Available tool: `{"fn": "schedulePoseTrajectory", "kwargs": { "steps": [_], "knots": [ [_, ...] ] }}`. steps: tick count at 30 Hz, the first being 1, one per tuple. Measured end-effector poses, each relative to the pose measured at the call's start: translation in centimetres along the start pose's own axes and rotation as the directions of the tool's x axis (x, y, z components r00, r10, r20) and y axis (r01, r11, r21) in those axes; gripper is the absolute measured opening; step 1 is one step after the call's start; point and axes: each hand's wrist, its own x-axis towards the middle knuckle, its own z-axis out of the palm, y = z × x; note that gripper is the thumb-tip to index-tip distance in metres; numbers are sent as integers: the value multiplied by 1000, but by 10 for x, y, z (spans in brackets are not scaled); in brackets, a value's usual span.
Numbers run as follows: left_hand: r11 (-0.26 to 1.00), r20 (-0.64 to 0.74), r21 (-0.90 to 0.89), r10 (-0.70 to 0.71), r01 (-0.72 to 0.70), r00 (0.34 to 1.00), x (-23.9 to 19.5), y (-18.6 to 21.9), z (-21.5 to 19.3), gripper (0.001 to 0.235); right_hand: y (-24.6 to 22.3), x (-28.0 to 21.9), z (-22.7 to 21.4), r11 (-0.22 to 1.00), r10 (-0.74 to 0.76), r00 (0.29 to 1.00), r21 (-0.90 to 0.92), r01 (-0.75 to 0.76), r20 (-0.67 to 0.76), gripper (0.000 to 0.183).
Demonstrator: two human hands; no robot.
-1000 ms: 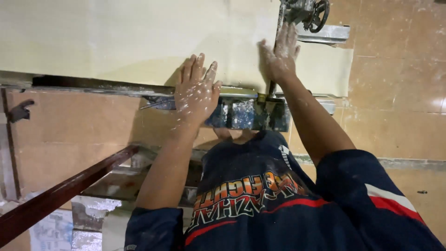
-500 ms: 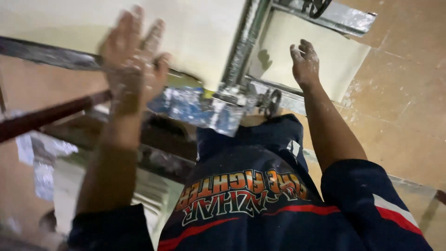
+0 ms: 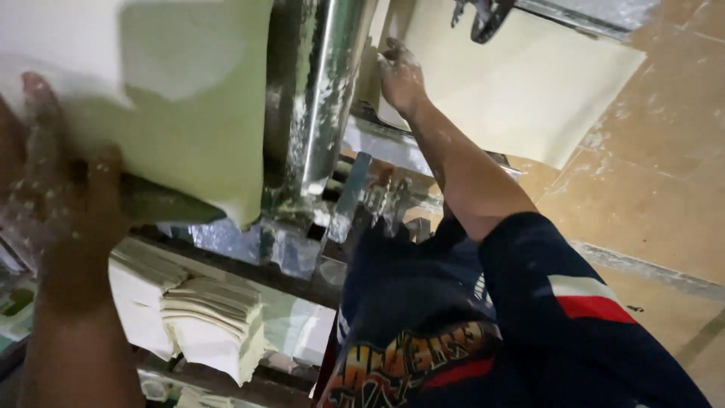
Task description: The person repeatedly feeds a large sheet of dough through a mechanical roller machine. They guide the dough with both hands, folding it over the rollers and pulling it through to flatten it, repeating this process continuously.
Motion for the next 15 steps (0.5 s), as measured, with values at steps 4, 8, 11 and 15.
{"fn": "schedulePoseTrajectory", "kwargs": {
  "steps": [4,8,11,15],
  "knots": [
    [942,-13,-314,120,-118,993,0,-2,11,45,8,37,35,986,115,993,119,-116,12,47],
    [794,-327,14,578,-608,748,12,-18,29,20,69,89,74,985,145,988,106,-139,-52,34],
    [862,7,220,468,-457,884,-8,-28,20,8,134,145,105,992,107,981,-42,-115,-164,21],
    [810,-44,317,533,-494,845,-23,-35,16,22,220,192,146,978,56,957,-179,-111,-285,19]
  ]
}}
